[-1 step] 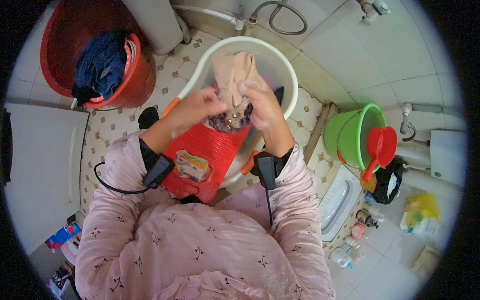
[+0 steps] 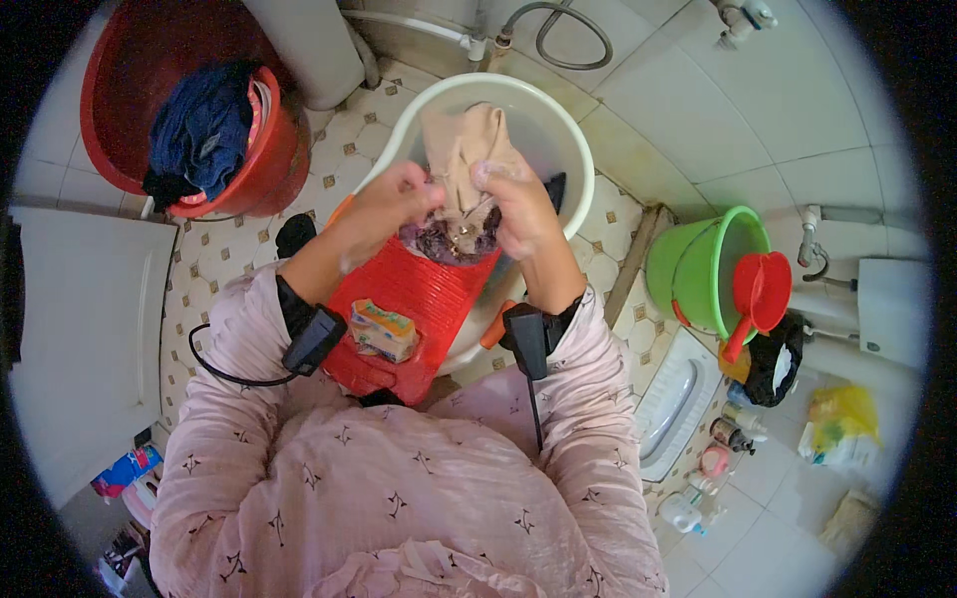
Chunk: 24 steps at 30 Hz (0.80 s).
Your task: Washing clothes by hand using a basin and a washboard.
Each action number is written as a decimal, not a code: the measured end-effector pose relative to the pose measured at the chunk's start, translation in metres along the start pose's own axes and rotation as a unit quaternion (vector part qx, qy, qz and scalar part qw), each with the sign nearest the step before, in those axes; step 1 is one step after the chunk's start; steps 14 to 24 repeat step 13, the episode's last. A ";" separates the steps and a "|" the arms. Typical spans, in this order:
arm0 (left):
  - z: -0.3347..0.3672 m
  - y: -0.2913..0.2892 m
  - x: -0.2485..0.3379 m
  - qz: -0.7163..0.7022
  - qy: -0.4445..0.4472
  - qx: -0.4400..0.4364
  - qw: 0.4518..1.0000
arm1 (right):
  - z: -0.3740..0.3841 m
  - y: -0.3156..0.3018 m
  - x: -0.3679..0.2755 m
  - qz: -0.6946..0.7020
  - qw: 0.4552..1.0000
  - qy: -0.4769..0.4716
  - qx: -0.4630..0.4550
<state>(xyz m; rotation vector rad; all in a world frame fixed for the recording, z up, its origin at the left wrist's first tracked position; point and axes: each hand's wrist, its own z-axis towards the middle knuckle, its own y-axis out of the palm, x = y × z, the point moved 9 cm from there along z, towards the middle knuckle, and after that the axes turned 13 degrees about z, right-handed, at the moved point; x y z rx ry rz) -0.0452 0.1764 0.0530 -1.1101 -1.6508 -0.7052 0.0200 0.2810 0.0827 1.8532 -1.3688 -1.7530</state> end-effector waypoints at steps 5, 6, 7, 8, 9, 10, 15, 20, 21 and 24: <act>0.000 -0.006 0.030 -0.216 0.040 0.131 0.967 | -0.002 0.012 0.005 -0.100 0.993 -0.060 0.014; 0.006 -0.004 0.026 -0.274 0.029 0.118 0.954 | -0.003 0.013 0.003 -0.119 0.988 -0.088 0.037; 0.013 -0.005 0.022 -0.274 0.028 0.119 0.954 | 0.000 0.012 0.007 -0.119 0.988 -0.087 0.037; 0.016 -0.013 0.019 -0.272 0.060 0.153 0.948 | 0.001 0.010 0.008 -0.215 0.969 -0.112 0.052; 0.018 -0.020 0.016 -0.269 0.092 0.185 0.941 | 0.001 0.011 0.007 -0.308 0.939 -0.137 0.065; 0.022 -0.025 0.007 -0.269 0.091 0.188 0.940 | -0.003 0.021 0.013 -0.307 0.940 -0.135 0.063; 0.032 -0.030 -0.023 -0.145 -0.063 0.155 0.975 | -0.020 0.047 0.048 -0.483 0.856 -0.181 0.038; 0.032 -0.030 -0.023 -0.145 -0.063 0.155 0.975 | -0.020 0.047 0.048 -0.483 0.856 -0.181 0.038; 0.032 -0.030 -0.023 -0.145 -0.063 0.155 0.975 | -0.020 0.047 0.048 -0.483 0.856 -0.181 0.038; 0.032 -0.030 -0.023 -0.145 -0.063 0.155 0.975 | -0.020 0.047 0.048 -0.483 0.856 -0.181 0.038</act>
